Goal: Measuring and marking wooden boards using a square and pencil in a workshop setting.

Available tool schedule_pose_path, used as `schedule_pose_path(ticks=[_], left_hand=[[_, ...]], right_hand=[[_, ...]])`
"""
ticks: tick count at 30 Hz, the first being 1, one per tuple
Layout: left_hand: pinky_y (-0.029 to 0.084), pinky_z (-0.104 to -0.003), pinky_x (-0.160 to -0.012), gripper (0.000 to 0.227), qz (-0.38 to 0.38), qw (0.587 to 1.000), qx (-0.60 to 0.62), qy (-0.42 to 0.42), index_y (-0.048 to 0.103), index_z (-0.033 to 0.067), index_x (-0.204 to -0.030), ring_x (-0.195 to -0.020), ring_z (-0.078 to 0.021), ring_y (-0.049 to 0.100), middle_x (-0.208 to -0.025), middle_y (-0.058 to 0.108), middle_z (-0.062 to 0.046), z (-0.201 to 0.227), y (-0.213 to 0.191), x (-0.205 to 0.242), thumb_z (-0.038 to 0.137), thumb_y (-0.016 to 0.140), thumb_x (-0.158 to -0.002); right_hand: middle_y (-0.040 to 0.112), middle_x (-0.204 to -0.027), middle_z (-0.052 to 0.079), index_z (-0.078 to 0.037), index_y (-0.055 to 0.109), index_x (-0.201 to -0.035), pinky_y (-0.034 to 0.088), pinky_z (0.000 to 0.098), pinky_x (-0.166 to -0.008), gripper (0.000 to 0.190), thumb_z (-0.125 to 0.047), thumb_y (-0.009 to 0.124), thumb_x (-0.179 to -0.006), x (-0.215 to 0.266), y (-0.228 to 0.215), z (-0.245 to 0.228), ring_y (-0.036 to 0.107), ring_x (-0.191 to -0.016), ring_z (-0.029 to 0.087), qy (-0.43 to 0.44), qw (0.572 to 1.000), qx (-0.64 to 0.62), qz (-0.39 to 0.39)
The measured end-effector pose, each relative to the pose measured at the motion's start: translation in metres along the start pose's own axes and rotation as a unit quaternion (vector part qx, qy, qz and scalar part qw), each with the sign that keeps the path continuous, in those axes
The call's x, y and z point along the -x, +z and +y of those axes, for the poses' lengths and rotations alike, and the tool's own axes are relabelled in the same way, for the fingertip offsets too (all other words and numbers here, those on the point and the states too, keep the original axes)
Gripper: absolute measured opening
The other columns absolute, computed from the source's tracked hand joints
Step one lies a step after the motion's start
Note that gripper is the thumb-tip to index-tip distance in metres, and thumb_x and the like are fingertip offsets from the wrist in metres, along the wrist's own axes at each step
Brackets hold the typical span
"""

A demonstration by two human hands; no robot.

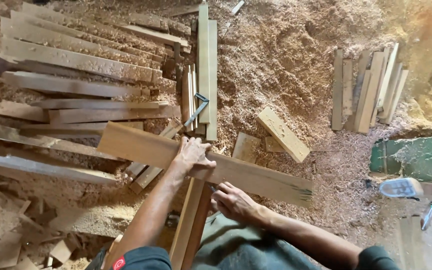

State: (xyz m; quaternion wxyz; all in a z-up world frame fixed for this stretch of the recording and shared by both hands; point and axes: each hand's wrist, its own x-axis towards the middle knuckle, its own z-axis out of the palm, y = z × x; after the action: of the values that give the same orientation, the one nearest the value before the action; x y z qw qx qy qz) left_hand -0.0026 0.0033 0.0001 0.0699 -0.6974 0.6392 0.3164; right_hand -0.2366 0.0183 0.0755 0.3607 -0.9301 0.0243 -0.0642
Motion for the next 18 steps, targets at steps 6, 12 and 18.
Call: schedule_pose_path(ticks=[6,12,18], left_hand=[[0.03,-0.052,-0.106,0.076,0.002,1.0,0.002,-0.002,0.055,0.0271,-0.141,-0.117,-0.0279,0.055,-0.125,0.06,-0.014,-0.002,0.004,-0.003,0.078,0.049,-0.084],[0.03,-0.059,-0.11,0.078,0.003,1.0,0.0,0.006,0.055,0.0258,-0.142,-0.122,-0.0292,0.055,-0.127,0.06,-0.016,-0.005,0.012,-0.012,0.078,0.051,-0.084],[0.031,-0.056,-0.108,0.079,0.006,1.0,-0.001,0.006,0.056,0.0269,-0.14,-0.121,-0.0298,0.055,-0.127,0.061,-0.016,-0.01,0.019,-0.019,0.081,0.053,-0.082]], right_hand=[[0.057,-0.095,0.016,0.0,0.062,-0.108,0.051,0.0443,-0.076,0.015,-0.002,0.05,-0.099,-0.011,0.024,0.012,0.052,-0.081,0.033,-0.019,0.999,0.013,0.032],[0.054,-0.088,0.013,-0.001,0.059,-0.1,0.048,0.0413,-0.076,0.016,-0.005,0.043,-0.105,0.001,0.003,0.007,0.05,-0.073,0.028,-0.028,0.999,0.013,0.015],[0.052,-0.088,0.014,-0.002,0.058,-0.1,0.048,0.0431,-0.078,0.006,-0.006,0.053,-0.1,0.0,0.009,0.016,0.05,-0.077,0.029,-0.024,0.999,0.033,-0.004]])
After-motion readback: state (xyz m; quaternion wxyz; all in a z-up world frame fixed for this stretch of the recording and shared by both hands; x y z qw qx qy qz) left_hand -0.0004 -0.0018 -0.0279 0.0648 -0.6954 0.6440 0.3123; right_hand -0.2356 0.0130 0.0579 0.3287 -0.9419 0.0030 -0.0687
